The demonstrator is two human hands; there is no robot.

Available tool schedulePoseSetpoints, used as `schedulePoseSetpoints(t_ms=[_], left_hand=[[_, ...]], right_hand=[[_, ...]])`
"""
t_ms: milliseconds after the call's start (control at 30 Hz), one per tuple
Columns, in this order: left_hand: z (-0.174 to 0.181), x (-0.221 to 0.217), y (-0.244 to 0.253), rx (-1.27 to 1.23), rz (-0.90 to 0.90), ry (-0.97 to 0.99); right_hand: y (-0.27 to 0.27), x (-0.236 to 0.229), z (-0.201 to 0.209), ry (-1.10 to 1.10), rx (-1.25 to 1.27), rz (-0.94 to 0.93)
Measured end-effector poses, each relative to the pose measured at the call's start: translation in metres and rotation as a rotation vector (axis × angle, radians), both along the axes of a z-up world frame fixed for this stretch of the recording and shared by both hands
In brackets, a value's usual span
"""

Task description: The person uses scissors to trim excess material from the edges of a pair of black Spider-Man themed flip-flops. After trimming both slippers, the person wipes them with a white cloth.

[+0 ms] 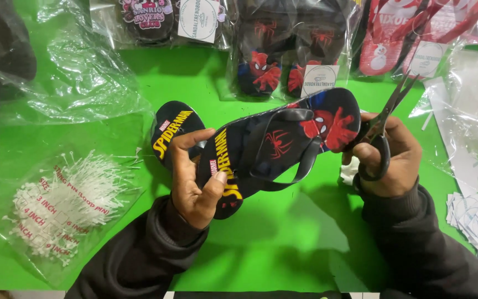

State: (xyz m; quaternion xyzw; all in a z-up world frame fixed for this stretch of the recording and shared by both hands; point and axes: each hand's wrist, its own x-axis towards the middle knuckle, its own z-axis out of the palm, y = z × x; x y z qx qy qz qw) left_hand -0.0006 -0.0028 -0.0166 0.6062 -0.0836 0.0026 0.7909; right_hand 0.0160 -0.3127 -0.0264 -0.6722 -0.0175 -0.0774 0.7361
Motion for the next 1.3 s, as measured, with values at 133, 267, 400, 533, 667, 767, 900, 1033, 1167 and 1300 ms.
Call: schedulePoseSetpoints(t_ms=[133,267,400,533,667,767,900,1033,1167,1300], left_hand=[[0.011,0.0,0.0,0.066,-0.026,0.013],[0.013,-0.003,0.001,0.114,0.027,0.024],[0.012,-0.005,0.001,0.019,0.075,-0.003],[0.013,-0.005,0.002,-0.008,0.077,-0.008],[-0.008,0.004,0.005,-0.11,0.022,-0.179],[0.003,0.008,0.001,-0.237,-0.059,-0.21],[-0.01,0.02,0.015,0.157,-0.173,-0.477],[-0.017,0.01,-0.001,0.152,-0.216,-0.295],[-0.024,-0.01,-0.027,-0.185,-0.126,0.222],[-0.039,-0.014,-0.023,-0.076,-0.072,0.16]], right_hand=[[-0.012,0.002,-0.01,0.078,0.05,-0.047],[-0.001,-0.001,-0.002,0.157,0.146,0.005],[0.002,-0.002,-0.002,0.182,0.172,0.063],[0.003,-0.003,-0.004,0.224,0.169,0.057],[0.019,0.001,-0.015,0.09,0.225,-0.063],[0.028,-0.002,-0.01,0.105,0.247,-0.071],[0.036,-0.015,-0.01,0.186,0.366,-0.069],[0.045,-0.024,-0.014,0.226,0.406,-0.014],[0.051,-0.034,-0.019,0.253,0.341,0.032],[0.06,-0.043,-0.02,0.268,0.287,0.11]])
